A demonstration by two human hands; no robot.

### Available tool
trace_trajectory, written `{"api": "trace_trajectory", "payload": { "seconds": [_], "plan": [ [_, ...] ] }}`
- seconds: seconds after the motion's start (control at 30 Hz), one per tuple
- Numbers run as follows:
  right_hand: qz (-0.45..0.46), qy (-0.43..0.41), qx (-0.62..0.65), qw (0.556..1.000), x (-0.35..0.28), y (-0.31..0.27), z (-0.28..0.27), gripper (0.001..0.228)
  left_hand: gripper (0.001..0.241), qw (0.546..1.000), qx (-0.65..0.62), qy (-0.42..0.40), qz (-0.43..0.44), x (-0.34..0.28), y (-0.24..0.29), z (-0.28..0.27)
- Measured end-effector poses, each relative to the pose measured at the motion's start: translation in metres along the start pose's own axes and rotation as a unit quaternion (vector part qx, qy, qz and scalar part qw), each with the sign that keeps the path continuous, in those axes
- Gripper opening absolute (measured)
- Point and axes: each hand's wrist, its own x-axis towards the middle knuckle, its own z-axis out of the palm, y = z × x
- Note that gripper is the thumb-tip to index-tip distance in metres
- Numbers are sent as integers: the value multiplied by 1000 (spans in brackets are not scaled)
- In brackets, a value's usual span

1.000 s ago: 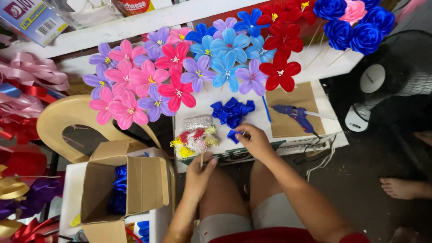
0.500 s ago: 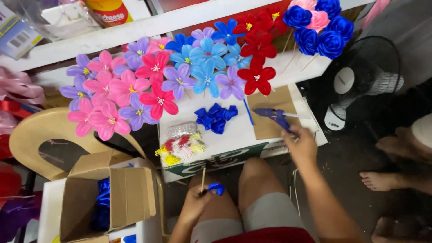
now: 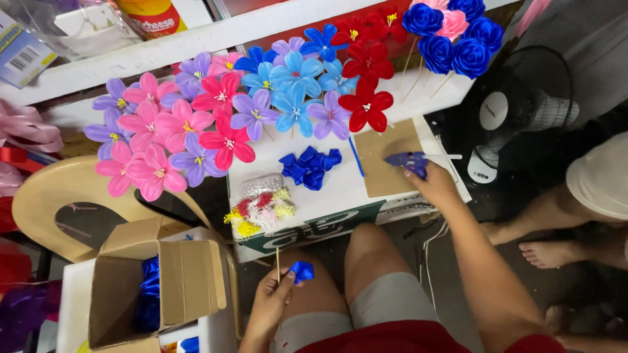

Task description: The person sits on the floor and assembles artificial flowers by attaching blue fabric petals to wooden sticks using a hot glue gun. They pick up petals from a box, apply glue to the stick, and press the petals onto it to form a flower shape.

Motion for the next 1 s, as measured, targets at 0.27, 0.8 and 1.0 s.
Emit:
{"api": "trace_trajectory", "payload": {
  "seconds": [0.27, 0.8, 1.0],
  "plan": [
    [4, 5, -118, 993, -47, 36, -50, 47, 19, 997, -72, 24, 8, 7, 28, 8],
    [-231, -26, 325, 917, -178, -22, -50, 29, 23, 981, -104, -80, 146, -5, 136, 53],
    [-262, -21, 370, 891, -197, -46, -50, 22, 21, 982, -62, -71, 164, -13, 146, 56]
  ]
}}
